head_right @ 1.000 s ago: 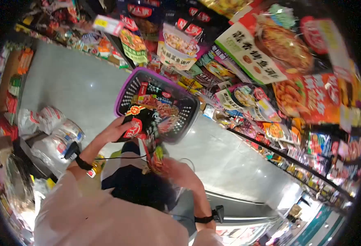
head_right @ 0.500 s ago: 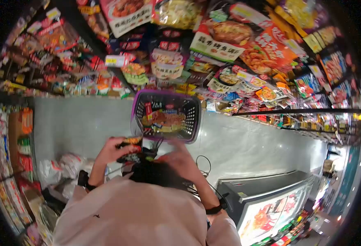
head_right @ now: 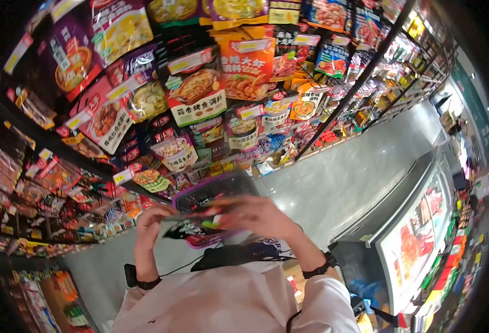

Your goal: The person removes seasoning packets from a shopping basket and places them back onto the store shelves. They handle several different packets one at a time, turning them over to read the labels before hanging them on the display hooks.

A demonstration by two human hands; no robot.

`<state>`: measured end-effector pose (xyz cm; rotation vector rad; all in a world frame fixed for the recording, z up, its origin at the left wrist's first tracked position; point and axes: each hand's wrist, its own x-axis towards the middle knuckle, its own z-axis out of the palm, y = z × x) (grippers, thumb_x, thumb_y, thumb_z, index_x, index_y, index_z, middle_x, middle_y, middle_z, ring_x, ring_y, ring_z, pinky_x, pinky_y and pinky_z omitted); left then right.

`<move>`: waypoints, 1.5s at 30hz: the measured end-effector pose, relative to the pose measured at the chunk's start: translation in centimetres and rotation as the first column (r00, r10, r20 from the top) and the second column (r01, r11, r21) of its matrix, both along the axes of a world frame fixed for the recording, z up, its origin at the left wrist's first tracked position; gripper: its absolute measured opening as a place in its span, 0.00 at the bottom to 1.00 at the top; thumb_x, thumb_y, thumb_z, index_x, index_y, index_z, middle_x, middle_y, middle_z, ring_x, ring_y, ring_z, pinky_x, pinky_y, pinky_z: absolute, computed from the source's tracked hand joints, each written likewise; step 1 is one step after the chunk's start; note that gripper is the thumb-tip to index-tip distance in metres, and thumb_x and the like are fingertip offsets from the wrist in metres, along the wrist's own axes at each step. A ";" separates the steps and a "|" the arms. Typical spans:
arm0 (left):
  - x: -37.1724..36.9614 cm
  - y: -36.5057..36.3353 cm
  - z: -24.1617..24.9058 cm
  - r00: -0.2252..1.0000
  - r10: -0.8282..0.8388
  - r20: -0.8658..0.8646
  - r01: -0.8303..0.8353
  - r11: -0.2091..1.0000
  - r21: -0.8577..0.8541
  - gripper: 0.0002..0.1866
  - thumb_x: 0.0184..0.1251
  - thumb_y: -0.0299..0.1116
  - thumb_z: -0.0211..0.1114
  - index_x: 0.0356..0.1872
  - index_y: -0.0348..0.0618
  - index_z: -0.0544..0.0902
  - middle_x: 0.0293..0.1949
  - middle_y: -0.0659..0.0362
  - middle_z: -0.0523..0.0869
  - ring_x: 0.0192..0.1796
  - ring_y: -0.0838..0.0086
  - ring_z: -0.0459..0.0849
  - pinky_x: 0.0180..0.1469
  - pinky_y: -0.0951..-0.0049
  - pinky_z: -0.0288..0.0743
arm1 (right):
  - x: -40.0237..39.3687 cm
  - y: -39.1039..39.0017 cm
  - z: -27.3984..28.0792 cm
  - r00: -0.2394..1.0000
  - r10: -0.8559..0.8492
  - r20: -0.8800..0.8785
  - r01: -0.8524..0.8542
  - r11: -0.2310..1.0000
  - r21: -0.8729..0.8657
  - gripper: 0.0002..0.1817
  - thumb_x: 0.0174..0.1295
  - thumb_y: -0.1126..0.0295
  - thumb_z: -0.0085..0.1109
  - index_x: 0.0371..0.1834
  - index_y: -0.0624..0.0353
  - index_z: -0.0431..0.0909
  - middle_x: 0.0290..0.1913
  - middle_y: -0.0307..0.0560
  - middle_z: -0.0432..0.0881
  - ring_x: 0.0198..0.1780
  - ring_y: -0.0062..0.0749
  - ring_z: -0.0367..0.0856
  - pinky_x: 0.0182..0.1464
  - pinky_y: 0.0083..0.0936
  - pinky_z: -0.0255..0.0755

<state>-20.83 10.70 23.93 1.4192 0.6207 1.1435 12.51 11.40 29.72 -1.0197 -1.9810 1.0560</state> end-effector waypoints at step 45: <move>41.1 21.0 0.7 0.839 0.524 -0.144 -0.535 0.749 -0.390 0.14 0.72 0.24 0.63 0.57 0.39 0.77 0.48 0.61 0.87 0.46 0.82 0.83 0.48 0.78 0.77 | 34.4 24.4 -7.4 0.943 -0.047 -0.330 -0.140 0.843 -0.520 0.16 0.62 0.67 0.71 0.49 0.63 0.83 0.41 0.39 0.85 0.47 0.18 0.79 0.49 0.21 0.75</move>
